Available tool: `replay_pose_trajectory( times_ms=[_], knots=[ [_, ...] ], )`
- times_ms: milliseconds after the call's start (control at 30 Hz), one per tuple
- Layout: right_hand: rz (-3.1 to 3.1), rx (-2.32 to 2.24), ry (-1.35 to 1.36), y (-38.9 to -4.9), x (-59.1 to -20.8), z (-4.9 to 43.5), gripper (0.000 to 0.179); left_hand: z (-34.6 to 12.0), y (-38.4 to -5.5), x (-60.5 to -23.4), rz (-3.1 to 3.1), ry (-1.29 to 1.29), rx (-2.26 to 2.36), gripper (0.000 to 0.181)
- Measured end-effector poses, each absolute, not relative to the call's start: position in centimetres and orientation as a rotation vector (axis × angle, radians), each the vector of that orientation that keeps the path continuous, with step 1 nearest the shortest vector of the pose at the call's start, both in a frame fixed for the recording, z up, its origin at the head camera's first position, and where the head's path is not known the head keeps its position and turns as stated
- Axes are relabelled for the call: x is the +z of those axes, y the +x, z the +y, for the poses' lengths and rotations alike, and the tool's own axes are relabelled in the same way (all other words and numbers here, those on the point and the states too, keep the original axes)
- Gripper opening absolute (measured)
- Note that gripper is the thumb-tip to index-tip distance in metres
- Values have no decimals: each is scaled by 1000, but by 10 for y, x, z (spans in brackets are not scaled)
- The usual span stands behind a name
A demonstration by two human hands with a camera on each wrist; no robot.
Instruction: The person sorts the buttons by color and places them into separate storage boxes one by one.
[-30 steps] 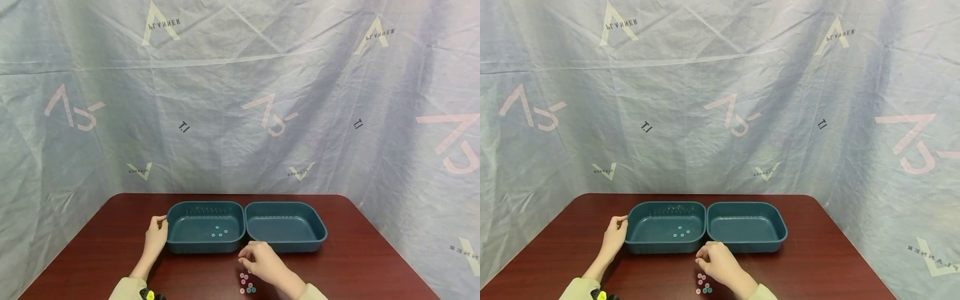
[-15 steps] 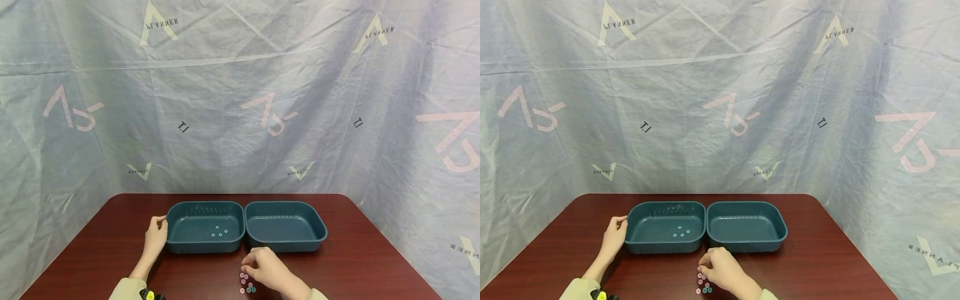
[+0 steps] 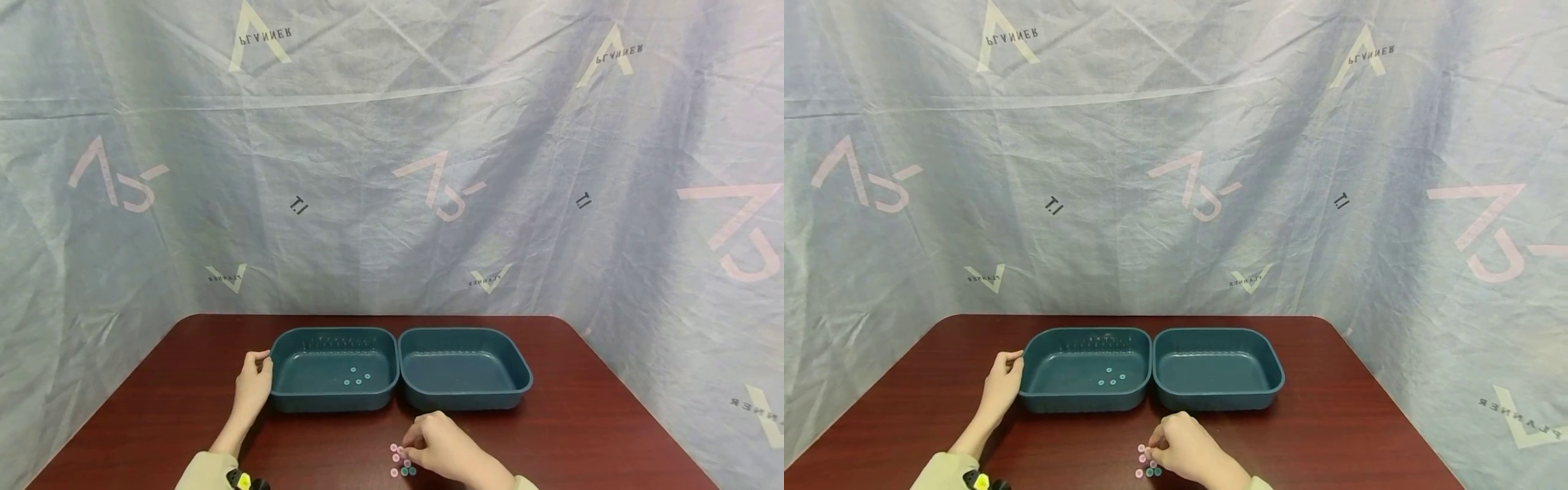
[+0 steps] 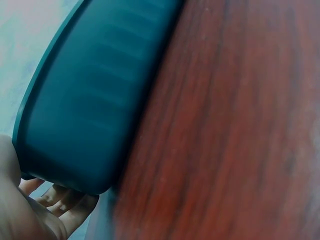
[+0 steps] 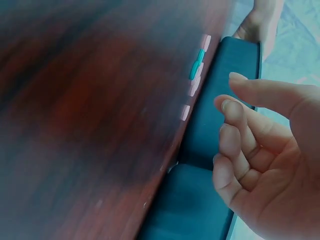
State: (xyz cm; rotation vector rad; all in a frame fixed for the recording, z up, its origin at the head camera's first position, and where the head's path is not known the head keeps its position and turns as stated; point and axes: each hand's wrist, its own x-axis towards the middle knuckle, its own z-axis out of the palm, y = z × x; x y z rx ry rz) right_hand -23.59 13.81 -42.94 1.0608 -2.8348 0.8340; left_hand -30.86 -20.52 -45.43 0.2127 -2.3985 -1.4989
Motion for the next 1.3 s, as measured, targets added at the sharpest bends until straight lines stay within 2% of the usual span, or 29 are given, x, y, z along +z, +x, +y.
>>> replay_pose_trajectory(
  times_ms=[1300],
  knots=[
    [-2970,858,1059,-229,-431,141,8,-207,-310,-457,-2398,204,-1519,43]
  ],
)
